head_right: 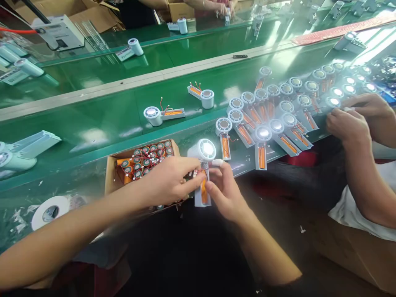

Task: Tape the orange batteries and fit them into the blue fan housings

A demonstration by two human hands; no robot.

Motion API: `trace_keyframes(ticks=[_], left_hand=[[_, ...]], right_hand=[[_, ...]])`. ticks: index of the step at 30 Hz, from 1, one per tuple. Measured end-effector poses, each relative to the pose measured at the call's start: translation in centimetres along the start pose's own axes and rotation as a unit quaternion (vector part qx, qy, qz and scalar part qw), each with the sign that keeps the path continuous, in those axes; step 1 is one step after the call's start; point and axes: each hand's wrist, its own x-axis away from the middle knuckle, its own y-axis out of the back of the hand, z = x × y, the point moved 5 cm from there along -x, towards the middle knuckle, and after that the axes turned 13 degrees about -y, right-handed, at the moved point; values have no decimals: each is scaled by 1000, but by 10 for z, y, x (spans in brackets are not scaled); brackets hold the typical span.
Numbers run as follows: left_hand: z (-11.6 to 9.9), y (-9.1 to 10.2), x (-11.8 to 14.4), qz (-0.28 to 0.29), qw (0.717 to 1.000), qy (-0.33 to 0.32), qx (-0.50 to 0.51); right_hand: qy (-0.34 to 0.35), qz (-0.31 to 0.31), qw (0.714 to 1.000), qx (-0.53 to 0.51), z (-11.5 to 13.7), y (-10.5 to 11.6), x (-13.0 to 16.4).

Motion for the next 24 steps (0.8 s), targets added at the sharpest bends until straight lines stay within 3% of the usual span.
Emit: trace_keyframes(ticks=[3,5,8,11,18,24], left_hand=[[-35,-3,24,-36,993,25,113],[-50,-13,46,-56,981,34,183],[-63,-31,82,-106,960,43,256],[-70,-50,112,-149,946,65,280],[-75,-71,163,-198,955,176,137],[-83,-75,186,-277,955,85,-56]], right_hand=[[-91,-18,975,-200,4,-18,37],[-142,4,949,-283,4,-31,55],[-200,117,914,-334,3,-52,72],[-193,166,911,-324,-3,-59,85],[-162,150,939,-264,-19,-71,109],[-174,105,949,-242,-24,-86,119]])
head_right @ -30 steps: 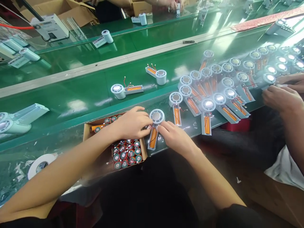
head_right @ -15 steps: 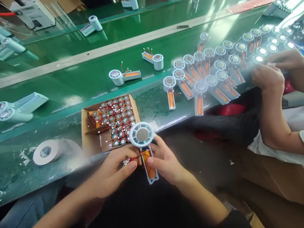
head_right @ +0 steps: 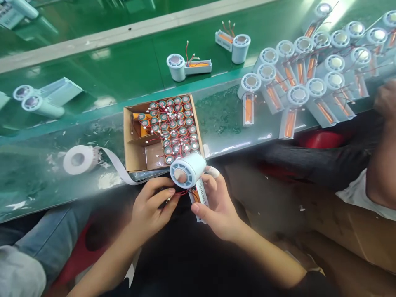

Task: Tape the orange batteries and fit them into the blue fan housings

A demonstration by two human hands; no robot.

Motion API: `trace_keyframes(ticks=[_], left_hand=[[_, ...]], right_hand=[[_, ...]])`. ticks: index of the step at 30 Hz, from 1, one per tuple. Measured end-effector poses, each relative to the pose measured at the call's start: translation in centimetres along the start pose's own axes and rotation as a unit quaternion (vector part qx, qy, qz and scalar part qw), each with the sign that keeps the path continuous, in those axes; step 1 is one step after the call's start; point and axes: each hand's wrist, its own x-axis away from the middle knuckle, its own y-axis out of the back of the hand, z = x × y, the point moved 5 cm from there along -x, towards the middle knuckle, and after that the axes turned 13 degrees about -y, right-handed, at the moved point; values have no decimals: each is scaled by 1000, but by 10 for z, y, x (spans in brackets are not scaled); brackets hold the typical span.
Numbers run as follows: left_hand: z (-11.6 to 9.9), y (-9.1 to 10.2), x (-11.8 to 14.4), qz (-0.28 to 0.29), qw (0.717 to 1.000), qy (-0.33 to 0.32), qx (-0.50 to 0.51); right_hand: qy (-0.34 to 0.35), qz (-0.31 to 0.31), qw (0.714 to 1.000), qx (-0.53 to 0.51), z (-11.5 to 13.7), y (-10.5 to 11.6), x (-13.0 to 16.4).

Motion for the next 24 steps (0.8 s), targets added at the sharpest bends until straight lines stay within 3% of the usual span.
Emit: trace_keyframes(ticks=[5,10,15,20,24], left_hand=[[-12,2,3,-7,982,-105,-155],[-13,8,2,-8,976,-139,-167],[-5,17,-6,67,993,-64,-78],[-5,19,-10,48,998,47,12],[-9,12,1,-12,997,71,-28]], right_hand=[[3,18,1000,-9,-5,-11,5],[13,13,1000,-4,-9,-15,10],[21,-8,999,29,-12,-14,14],[18,-19,999,44,-17,-15,16],[25,-10,999,25,-18,-16,17]])
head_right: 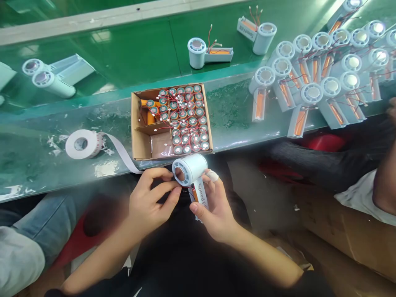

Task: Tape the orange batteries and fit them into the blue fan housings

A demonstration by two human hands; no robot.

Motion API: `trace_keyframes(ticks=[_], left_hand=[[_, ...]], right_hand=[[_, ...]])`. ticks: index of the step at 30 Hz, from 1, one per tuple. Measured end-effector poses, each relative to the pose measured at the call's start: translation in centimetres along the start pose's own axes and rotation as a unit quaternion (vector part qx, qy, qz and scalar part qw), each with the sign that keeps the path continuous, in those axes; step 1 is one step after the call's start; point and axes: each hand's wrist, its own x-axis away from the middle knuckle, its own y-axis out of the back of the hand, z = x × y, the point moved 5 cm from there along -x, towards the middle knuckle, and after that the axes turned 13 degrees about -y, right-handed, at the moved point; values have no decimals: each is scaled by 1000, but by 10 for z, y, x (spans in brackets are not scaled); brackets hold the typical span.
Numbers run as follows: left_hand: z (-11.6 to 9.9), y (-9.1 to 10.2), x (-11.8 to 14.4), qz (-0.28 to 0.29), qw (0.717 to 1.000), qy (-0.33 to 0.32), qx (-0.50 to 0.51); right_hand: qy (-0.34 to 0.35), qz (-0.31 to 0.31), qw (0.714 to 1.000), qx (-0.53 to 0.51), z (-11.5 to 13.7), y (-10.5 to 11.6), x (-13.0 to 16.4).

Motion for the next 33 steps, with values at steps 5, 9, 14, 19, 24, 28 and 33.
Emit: trace_keyframes(ticks=[5,9,14,19,24,28,33], left_hand=[[0,-5,14,-27,994,-75,-79],[-2,-1,17,-25,984,-153,-91],[-9,0,21,-41,975,-201,-82],[-6,-4,19,-39,980,-182,-75],[-7,-6,16,0,980,-182,-78],[-7,-6,15,15,977,-176,-118],[-7,-8,17,37,969,-204,-135]], right_hand=[[4,8,1000,-5,2,1,0],[-11,25,999,-27,-2,0,2],[-18,17,999,-40,-7,1,3],[-21,32,998,-48,-9,-1,4],[-31,39,997,-51,-13,-1,4],[-35,35,998,-35,-17,1,4],[-45,16,999,-14,-21,7,2]])
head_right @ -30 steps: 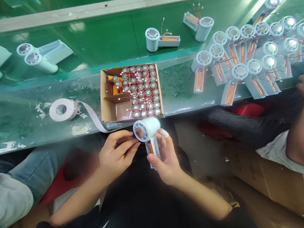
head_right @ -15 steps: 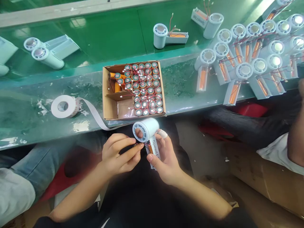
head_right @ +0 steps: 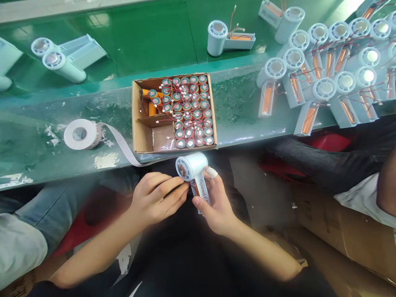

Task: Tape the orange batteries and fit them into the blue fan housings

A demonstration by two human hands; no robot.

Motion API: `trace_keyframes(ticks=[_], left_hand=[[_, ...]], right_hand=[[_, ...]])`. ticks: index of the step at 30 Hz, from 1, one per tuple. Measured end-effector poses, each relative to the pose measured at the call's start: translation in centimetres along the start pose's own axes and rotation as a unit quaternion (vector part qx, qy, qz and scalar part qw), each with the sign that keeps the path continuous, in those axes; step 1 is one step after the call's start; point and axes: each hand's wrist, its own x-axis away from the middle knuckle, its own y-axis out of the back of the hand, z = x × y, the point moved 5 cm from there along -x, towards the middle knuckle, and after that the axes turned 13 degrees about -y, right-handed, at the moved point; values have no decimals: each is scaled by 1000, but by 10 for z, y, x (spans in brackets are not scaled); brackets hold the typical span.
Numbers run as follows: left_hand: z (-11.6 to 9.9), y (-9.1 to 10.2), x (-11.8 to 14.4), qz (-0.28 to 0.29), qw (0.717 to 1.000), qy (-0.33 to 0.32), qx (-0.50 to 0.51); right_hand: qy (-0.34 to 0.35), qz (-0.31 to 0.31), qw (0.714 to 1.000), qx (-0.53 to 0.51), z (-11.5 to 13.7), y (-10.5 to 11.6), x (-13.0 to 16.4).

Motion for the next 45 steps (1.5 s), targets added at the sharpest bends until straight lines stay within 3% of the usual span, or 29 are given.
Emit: trace_keyframes(ticks=[7,13,29,39,45], left_hand=[[0,-3,2,-19,999,-26,27],[3,-8,18,-58,998,-5,-9],[4,-5,25,-65,996,-55,-6],[7,-12,24,-51,998,18,-38],[0,-26,16,40,983,169,53]], right_hand=[[7,7,1000,7,-2,0,0],[6,-5,1000,14,-2,-1,-1],[0,13,1000,1,-2,-5,-2],[-3,7,1000,-7,1,-5,-3],[-21,-26,999,-16,-11,1,-6]])
